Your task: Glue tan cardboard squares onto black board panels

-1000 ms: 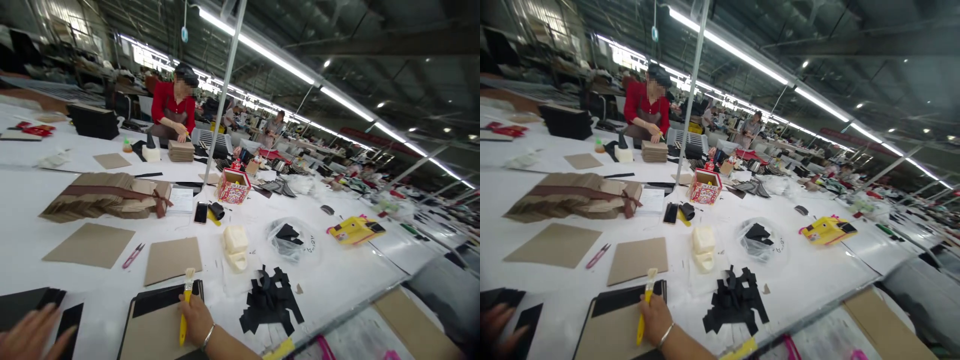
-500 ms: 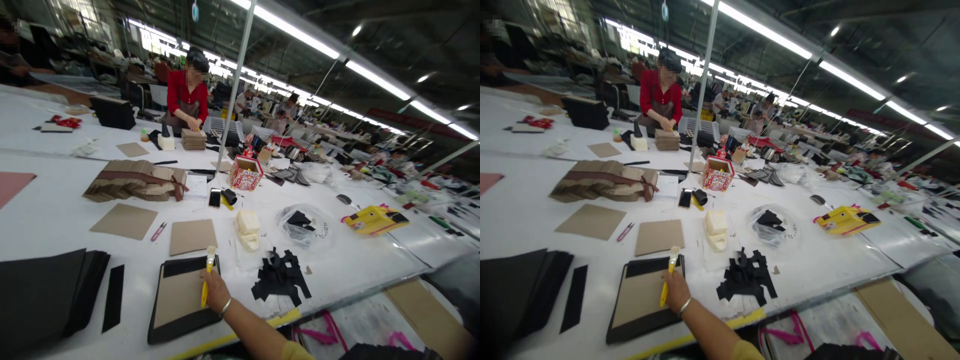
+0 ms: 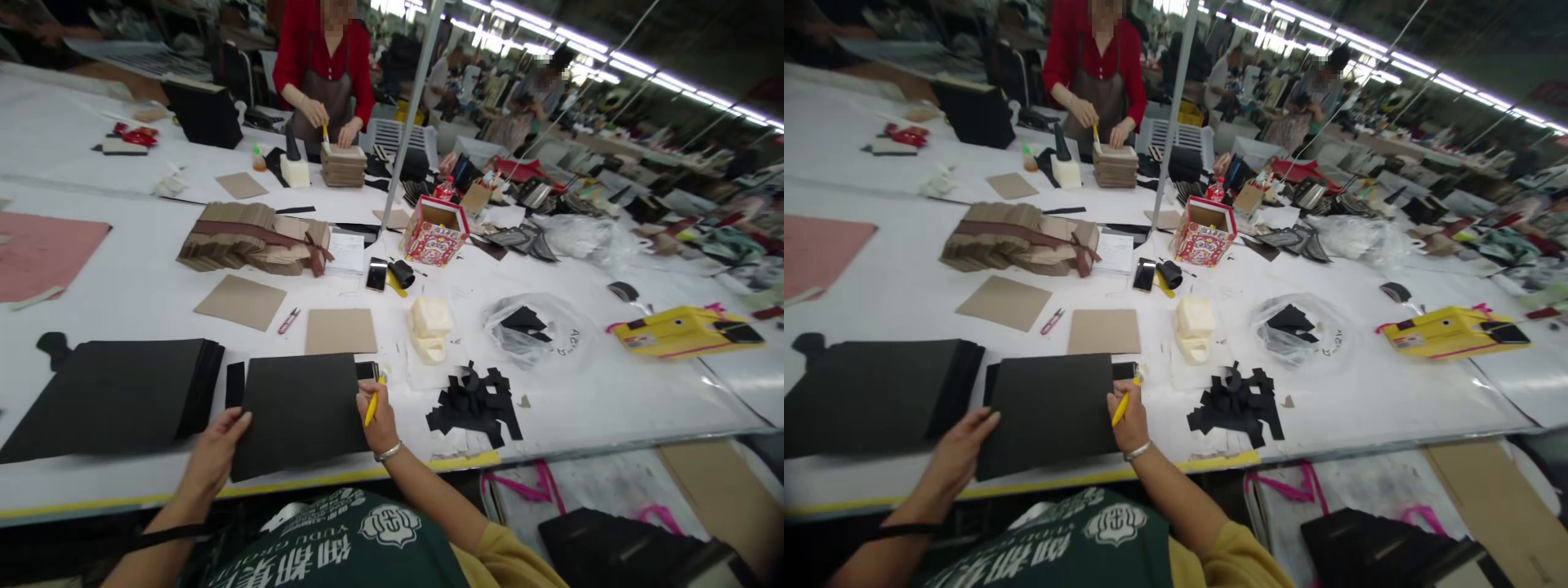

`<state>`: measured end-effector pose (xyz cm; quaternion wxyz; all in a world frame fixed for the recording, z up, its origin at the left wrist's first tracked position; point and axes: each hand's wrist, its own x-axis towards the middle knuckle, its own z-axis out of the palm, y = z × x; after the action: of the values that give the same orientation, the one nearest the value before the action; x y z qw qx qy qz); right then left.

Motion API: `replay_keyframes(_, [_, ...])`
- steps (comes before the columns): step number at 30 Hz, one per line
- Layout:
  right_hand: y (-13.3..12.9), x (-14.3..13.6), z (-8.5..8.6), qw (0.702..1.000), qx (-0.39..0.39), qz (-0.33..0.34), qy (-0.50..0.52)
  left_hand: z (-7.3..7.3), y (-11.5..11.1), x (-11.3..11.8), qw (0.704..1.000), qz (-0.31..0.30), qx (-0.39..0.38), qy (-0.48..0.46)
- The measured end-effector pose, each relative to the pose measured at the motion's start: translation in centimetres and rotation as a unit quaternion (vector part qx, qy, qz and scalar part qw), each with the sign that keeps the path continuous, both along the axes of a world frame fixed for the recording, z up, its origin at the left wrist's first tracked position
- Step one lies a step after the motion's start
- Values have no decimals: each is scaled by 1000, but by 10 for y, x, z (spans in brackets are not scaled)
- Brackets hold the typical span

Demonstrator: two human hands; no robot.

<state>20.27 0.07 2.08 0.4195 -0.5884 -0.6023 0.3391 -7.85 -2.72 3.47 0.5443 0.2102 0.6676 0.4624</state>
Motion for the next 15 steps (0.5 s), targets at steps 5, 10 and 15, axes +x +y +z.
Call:
replay_keyframes(5, [14, 36, -28, 989, -33, -54, -137, -45, -5, 53, 965, -142, 9, 221])
replay_keyframes(10, [20, 44, -50, 977, -36, -25, -207, -55, 10, 48, 877, -249, -16, 409])
replay_keyframes(15, [20, 67, -37, 963, -23, -23, -269, -60, 22, 46, 840, -272, -4, 470])
